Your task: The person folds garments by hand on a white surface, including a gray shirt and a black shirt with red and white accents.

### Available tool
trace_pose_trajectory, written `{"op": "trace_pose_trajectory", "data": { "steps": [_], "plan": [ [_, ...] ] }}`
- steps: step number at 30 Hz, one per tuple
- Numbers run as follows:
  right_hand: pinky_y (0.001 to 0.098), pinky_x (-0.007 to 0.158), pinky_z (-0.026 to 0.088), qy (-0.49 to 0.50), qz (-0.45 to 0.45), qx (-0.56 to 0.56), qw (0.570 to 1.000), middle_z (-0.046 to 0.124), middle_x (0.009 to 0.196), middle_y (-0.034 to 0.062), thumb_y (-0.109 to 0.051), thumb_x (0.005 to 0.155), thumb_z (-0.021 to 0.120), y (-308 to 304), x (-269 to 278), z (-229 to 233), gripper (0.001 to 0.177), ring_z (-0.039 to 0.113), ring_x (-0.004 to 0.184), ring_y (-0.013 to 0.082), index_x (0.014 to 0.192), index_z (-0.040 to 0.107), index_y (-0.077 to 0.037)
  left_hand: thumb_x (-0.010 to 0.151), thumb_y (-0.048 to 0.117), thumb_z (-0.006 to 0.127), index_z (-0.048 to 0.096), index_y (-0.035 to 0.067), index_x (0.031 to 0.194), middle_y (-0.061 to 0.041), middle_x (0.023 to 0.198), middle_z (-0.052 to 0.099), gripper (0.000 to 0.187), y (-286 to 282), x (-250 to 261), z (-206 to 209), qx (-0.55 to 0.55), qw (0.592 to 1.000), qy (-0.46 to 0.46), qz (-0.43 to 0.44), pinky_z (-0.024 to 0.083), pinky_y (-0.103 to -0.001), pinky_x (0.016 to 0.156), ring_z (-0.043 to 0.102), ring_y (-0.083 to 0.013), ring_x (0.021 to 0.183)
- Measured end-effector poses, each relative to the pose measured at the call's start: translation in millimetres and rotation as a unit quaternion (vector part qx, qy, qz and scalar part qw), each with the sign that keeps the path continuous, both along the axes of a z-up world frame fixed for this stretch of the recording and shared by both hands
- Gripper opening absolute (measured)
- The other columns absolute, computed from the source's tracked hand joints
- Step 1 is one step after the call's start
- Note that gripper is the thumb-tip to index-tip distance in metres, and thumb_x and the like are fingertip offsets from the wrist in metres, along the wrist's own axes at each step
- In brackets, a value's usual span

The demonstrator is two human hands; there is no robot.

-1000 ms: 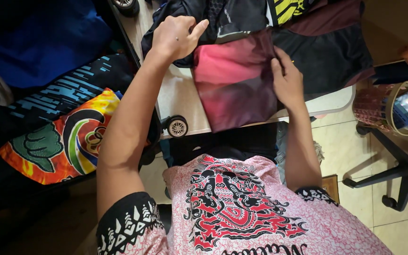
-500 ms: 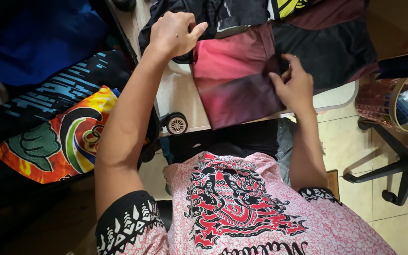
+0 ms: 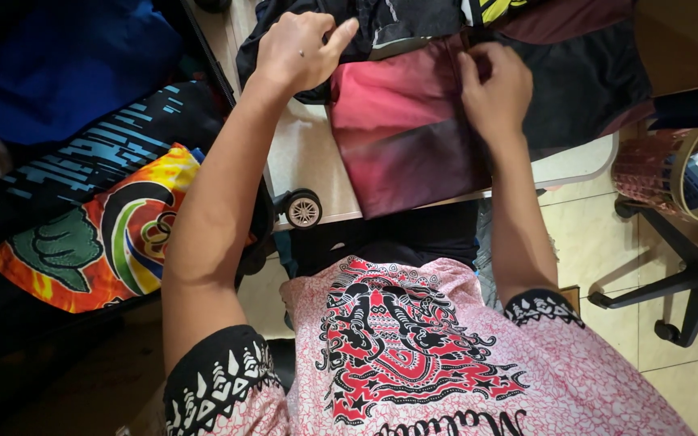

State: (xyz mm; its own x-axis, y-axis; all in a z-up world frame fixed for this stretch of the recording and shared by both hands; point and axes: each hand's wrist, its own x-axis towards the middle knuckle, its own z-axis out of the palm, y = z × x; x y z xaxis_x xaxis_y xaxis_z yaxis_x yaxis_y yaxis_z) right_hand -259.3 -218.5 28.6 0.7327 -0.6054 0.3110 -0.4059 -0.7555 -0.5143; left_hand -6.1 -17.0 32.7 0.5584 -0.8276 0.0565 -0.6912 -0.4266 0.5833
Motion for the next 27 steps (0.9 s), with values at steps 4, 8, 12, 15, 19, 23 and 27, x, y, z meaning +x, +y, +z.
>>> {"op": "trace_pose_trajectory", "data": {
  "steps": [4,8,12,15,19,23,27],
  "plan": [
    [0.0410,0.069,0.052,0.000,0.000,0.002,1.000,0.070,0.089,0.0130,-0.023,0.095,0.085,-8,12,-10,0.021,0.068,0.078,0.0301,0.097,0.075,-0.004,0.109,0.051,0.043,0.074,0.009,0.077,-0.016,0.080,0.072,0.062,-3,0,1,-0.002,1.000,0.025,0.005,0.054,-0.052,0.072,0.069,-0.0424,0.079],
    [0.0396,0.073,0.054,-0.006,-0.016,0.047,0.999,0.072,0.092,0.0143,-0.020,0.096,0.082,-14,13,-21,0.017,0.071,0.081,0.0285,0.098,0.075,-0.005,0.108,0.052,0.034,0.075,0.011,0.077,-0.014,0.078,0.074,0.066,-3,0,5,0.002,0.998,0.063,0.003,0.054,-0.052,0.074,0.069,-0.0421,0.078],
    [0.0384,0.079,0.057,-0.035,-0.055,0.073,0.995,0.076,0.097,0.0130,-0.021,0.101,0.076,-20,11,-24,0.016,0.075,0.088,0.0279,0.104,0.074,-0.005,0.107,0.056,0.033,0.073,0.011,0.074,-0.014,0.077,0.074,0.069,-3,0,7,0.029,0.995,0.096,0.022,0.055,-0.052,0.075,0.070,-0.0414,0.079],
    [0.0416,0.075,0.055,-0.008,-0.025,0.004,1.000,0.076,0.098,0.0160,-0.020,0.100,0.075,-12,8,-22,0.018,0.073,0.088,0.0343,0.109,0.072,-0.004,0.110,0.054,0.033,0.075,0.011,0.080,-0.017,0.082,0.073,0.067,-4,1,5,0.026,0.998,0.055,-0.003,0.054,-0.054,0.077,0.068,-0.0448,0.081],
    [0.0448,0.068,0.053,0.030,-0.024,-0.009,0.999,0.075,0.090,0.0184,-0.027,0.097,0.081,-5,2,-21,0.033,0.070,0.082,0.0393,0.114,0.069,-0.001,0.107,0.058,0.037,0.076,0.010,0.078,-0.019,0.082,0.073,0.068,-4,-1,2,0.027,0.999,0.029,0.014,0.054,-0.054,0.074,0.068,-0.0449,0.081],
    [0.0398,0.076,0.056,0.027,-0.051,0.083,0.995,0.076,0.091,0.0129,-0.028,0.102,0.076,-15,0,-32,0.023,0.075,0.085,0.0302,0.110,0.071,-0.007,0.107,0.059,0.037,0.075,0.010,0.080,-0.020,0.084,0.073,0.068,-3,-1,2,0.053,0.998,0.039,0.012,0.054,-0.054,0.076,0.068,-0.0453,0.083],
    [0.0378,0.071,0.056,0.049,-0.066,0.106,0.991,0.074,0.084,0.0106,-0.033,0.098,0.081,-19,-3,-25,0.031,0.074,0.077,0.0269,0.109,0.070,-0.006,0.107,0.058,0.036,0.078,0.013,0.085,-0.021,0.086,0.072,0.065,-4,0,3,0.069,0.997,0.037,0.005,0.053,-0.054,0.078,0.068,-0.0460,0.085]
  ]
}}
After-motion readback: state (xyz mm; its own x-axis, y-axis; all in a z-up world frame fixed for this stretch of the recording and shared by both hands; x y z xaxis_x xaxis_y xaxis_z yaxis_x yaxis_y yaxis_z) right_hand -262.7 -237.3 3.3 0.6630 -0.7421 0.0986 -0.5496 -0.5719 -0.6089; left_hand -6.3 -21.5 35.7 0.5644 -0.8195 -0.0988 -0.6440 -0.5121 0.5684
